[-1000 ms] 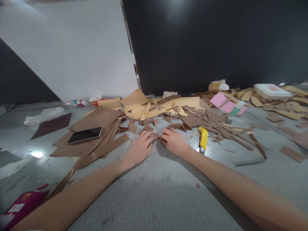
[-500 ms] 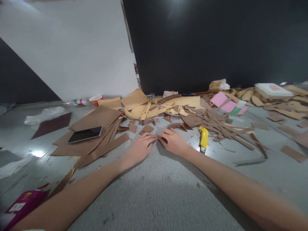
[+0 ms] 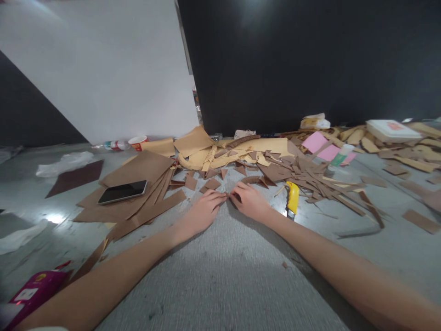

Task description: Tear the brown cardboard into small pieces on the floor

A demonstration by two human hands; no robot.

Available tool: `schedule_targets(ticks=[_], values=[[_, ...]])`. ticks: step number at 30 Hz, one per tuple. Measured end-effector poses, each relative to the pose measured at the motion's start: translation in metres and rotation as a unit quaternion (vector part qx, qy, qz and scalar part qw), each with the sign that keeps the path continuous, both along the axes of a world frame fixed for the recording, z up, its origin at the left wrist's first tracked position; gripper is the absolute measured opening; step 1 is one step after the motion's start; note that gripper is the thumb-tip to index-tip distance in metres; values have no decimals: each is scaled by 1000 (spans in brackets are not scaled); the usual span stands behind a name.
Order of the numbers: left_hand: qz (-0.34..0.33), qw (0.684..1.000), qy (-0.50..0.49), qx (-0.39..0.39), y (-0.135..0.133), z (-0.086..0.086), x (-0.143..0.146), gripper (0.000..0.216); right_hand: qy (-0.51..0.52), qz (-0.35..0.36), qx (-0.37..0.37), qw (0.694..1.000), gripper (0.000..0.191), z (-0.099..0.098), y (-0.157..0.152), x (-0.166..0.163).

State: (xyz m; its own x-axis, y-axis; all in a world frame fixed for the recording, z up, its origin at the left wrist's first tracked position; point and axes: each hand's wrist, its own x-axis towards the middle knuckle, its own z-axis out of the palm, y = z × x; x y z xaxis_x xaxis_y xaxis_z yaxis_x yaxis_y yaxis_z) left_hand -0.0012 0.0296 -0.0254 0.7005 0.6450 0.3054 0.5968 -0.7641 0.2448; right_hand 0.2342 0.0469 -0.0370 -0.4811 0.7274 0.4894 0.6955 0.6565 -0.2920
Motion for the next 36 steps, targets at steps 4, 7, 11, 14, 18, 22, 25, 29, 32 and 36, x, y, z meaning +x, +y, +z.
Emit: schedule_targets(ticks=[4, 7, 11, 14, 18, 22, 25, 29, 32, 36], values=[[7, 1000, -9, -3, -2, 3, 2, 40, 8, -23, -21, 999, 16, -2, 5, -1], [14, 1000, -26, -7, -4, 6, 4, 41, 1, -37, -22, 999, 17, -3, 7, -2], [28, 999, -26, -20, -6, 11, 6, 46, -12, -62, -10, 998, 15, -6, 7, -3], [20, 1000, -9, -5, -6, 11, 6, 42, -14, -73, -1, 997, 14, -6, 6, -4], [14, 1000, 4, 6, -4, 6, 3, 42, -10, -56, 9, 998, 11, -4, 4, -4], [3, 1000, 13, 3, -1, 1, 1, 44, -4, -37, 17, 999, 15, -1, 2, -3], [0, 1000, 13, 4, -1, 1, 0, 44, -3, -31, 28, 999, 29, 0, 1, -2], [-3, 1000, 11, 7, -1, 2, 1, 43, 3, -25, 27, 999, 43, 3, -1, -2], [3, 1000, 10, 5, -2, 2, 1, 43, 6, -22, 19, 1000, 44, 5, -3, -2], [10, 1000, 1, 6, -4, 4, 2, 43, 15, -11, 10, 1000, 45, 6, -4, -2]])
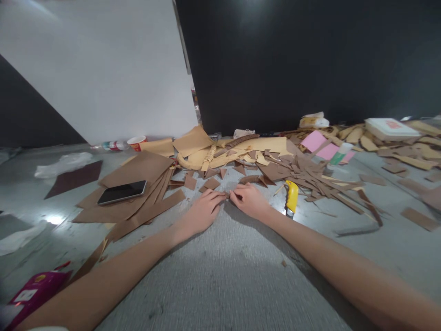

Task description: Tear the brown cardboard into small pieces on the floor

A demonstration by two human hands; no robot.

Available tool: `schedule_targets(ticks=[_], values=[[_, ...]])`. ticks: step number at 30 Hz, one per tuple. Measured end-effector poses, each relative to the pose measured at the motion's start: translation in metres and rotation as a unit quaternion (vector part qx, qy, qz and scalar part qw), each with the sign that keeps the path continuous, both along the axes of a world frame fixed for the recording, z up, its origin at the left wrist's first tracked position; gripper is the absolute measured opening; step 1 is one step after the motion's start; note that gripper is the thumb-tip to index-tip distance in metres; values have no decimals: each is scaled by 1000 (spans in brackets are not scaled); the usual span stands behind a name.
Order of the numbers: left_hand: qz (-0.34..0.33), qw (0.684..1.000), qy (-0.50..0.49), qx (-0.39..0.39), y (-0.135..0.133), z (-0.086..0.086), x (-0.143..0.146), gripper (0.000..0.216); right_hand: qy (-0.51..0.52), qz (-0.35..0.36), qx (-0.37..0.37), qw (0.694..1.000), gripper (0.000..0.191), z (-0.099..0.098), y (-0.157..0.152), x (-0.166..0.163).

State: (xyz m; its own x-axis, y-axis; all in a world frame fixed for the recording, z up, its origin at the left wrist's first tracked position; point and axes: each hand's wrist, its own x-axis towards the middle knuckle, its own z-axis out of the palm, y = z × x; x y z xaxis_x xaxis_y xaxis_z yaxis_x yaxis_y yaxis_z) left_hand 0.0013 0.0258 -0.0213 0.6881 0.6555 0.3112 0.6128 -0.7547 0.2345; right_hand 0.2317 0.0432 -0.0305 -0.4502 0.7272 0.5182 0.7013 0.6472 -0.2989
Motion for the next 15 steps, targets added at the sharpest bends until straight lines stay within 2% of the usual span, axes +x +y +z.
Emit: schedule_targets(ticks=[8, 15], values=[[9, 1000, -13, -19, -2, 5, 0, 43, 4, 45, -3, 999, 47, -1, -1, 1], [13, 1000, -12, -21, -2, 4, 1, 42, 5, 55, -6, 998, 46, -1, -2, 1]])
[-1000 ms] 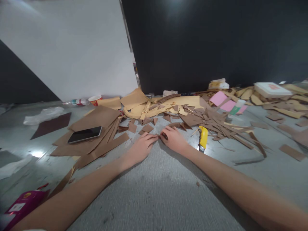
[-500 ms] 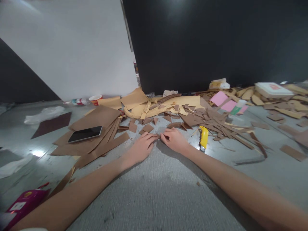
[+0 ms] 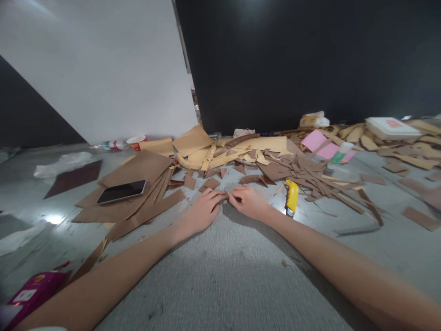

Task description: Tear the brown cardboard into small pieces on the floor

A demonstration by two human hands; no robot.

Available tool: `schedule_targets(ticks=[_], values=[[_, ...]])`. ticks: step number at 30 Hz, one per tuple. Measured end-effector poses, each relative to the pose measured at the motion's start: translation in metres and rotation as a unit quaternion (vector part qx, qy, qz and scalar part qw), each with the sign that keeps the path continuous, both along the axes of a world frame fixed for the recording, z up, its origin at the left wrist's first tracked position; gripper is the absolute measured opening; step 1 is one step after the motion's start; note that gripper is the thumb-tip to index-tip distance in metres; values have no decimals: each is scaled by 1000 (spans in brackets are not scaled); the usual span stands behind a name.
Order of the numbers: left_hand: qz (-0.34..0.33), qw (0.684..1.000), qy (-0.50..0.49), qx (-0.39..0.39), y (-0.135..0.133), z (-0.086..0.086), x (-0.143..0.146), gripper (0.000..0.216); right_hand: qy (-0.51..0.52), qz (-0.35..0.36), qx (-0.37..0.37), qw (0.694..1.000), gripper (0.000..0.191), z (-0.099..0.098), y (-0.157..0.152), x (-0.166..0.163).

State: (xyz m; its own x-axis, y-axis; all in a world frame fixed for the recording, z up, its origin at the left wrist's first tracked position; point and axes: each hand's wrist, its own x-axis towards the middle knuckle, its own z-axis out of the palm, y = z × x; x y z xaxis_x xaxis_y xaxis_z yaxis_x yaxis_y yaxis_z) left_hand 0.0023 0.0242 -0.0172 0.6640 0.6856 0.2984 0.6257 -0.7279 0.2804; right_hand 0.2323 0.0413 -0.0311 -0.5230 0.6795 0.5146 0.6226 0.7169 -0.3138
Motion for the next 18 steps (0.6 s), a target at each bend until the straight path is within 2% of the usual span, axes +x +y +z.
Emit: schedule_targets(ticks=[18], values=[[3, 1000, 2, -8, -1, 3, 1, 43, 10, 36, 4, 999, 44, 2, 0, -2]])
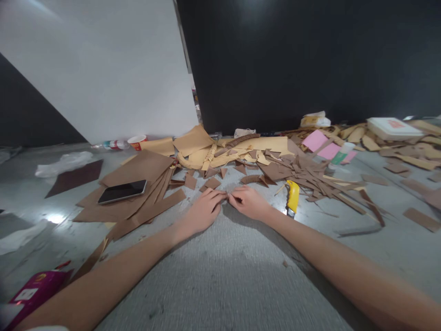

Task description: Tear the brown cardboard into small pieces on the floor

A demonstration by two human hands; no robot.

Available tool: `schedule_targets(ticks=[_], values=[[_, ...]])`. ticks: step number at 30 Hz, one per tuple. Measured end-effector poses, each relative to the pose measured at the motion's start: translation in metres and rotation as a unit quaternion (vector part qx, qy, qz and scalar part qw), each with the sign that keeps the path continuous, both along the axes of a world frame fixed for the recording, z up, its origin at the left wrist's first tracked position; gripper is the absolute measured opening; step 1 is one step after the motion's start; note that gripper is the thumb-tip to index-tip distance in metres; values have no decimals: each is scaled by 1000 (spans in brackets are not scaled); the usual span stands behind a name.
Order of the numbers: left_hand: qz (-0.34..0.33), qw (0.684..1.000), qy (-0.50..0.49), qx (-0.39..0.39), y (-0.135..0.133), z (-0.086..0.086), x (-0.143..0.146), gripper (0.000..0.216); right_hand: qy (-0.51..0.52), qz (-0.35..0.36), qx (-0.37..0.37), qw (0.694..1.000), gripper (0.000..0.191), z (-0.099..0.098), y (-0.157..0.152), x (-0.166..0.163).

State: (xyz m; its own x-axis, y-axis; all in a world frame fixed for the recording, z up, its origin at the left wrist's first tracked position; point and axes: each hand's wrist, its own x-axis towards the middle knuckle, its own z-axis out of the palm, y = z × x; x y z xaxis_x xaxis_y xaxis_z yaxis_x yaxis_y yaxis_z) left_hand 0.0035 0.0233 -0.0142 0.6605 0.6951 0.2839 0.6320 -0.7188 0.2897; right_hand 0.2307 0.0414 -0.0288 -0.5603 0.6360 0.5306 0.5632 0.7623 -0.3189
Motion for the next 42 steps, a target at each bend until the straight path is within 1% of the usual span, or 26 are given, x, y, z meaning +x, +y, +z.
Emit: schedule_targets(ticks=[11, 21, 29, 42], values=[[-3, 1000, -5, 5, 0, -2, -1, 42, -1, -3, -12, 1000, 41, -1, 1, 0], [-5, 1000, -9, 9, 1, -4, -1, 42, 4, -2, -1, 1000, 40, 0, 0, -1], [-2, 1000, -11, 9, 0, -3, -1, 43, -9, -8, -20, 1000, 40, -1, 0, 0], [1, 1000, -5, 14, 1, -6, 0, 43, -17, -16, -9, 1000, 38, -2, 1, -1]])
